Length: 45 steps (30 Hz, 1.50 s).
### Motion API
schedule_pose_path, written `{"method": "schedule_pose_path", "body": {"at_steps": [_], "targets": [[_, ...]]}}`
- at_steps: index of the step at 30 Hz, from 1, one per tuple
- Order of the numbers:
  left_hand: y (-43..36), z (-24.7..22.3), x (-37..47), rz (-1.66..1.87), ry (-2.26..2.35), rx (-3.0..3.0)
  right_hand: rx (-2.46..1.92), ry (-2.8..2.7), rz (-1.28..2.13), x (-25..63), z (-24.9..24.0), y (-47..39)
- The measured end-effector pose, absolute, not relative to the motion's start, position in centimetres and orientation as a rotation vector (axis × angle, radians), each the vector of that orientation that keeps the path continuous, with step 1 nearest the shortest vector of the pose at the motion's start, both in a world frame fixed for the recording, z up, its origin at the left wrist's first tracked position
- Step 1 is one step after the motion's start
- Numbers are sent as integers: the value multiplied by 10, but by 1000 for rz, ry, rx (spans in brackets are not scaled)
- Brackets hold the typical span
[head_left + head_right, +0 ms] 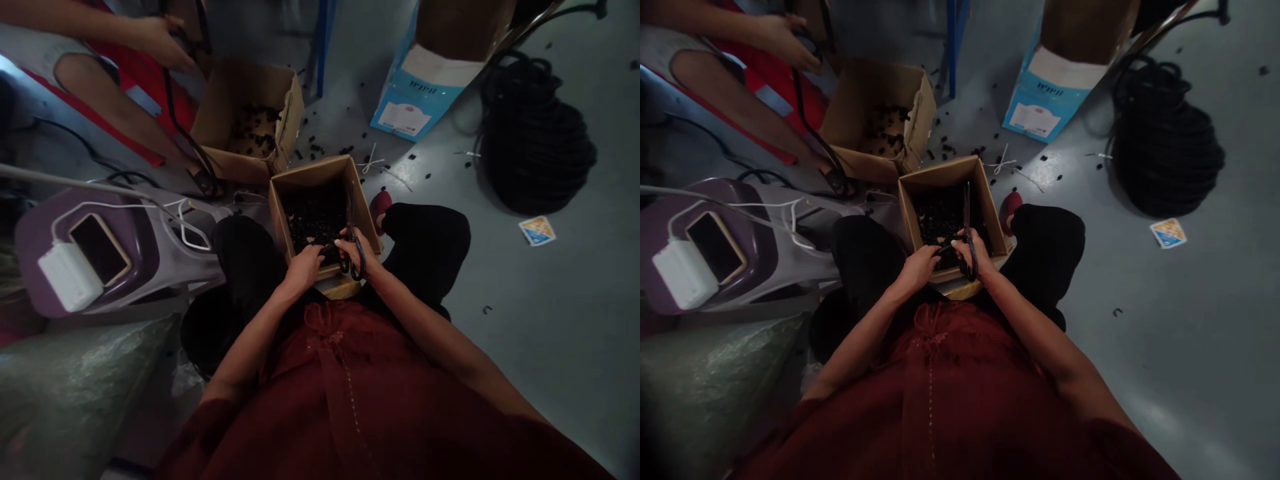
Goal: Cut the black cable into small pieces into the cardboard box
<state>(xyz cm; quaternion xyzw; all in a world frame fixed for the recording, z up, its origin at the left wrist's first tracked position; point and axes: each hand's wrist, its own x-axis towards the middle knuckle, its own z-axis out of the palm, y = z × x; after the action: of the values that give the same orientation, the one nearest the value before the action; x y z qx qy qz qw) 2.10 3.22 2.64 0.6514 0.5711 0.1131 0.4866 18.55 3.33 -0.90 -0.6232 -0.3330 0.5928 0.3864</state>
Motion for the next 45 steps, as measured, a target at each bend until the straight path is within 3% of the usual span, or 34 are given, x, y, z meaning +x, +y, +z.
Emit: {"method": "schedule_pose_path", "body": {"at_steps": [8, 15, 24, 45], "targets": [[41, 25, 10, 478, 1471, 1308, -1622, -858, 1494, 197, -6, 19], [48, 22, -5, 674, 1460, 1052, -1663, -1050, 1818, 199, 4, -29], [45, 21, -7, 677, 1417, 1026, -1807, -1500, 1739, 197, 6, -35], [45, 11, -7, 542, 1316, 1183, -1767, -1581, 1688, 187, 5, -17]]}}
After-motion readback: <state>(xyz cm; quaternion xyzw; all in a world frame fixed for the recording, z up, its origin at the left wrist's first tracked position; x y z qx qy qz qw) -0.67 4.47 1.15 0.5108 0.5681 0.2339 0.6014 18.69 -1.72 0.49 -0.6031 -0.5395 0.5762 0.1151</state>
